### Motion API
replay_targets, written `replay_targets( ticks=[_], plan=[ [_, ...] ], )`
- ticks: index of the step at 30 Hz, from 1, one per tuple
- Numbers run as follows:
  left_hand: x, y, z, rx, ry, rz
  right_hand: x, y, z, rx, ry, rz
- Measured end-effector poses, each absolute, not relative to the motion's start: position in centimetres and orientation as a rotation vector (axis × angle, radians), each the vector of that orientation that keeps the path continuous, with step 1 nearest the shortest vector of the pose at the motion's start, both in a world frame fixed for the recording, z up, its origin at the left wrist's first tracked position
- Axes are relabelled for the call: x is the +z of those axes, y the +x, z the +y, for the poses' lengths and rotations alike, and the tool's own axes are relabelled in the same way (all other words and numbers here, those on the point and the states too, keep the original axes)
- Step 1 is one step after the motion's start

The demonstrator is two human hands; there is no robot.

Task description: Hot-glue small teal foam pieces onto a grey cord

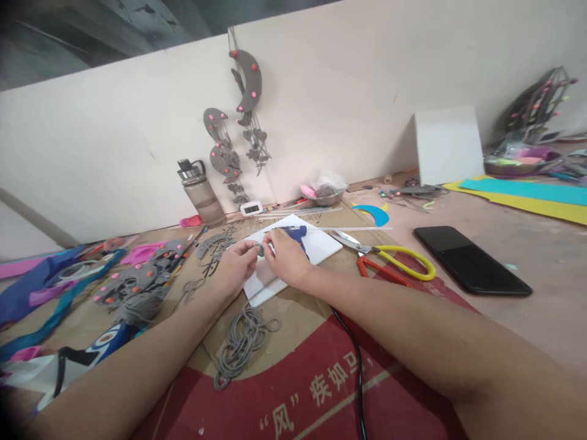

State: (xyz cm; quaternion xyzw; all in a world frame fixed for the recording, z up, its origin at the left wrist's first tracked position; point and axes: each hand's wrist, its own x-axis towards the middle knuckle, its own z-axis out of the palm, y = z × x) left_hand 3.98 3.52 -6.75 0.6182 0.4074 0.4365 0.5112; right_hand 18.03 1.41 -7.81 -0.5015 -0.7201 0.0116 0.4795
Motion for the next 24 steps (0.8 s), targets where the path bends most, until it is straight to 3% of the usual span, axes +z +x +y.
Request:
replay_targets(
  ticks=[24],
  plan=[
    [-7.46,3.81,4.16,1.106,1.508,0.862,-7.62,18.12,1.59,0.094,-1.246,-1.715]
  ],
)
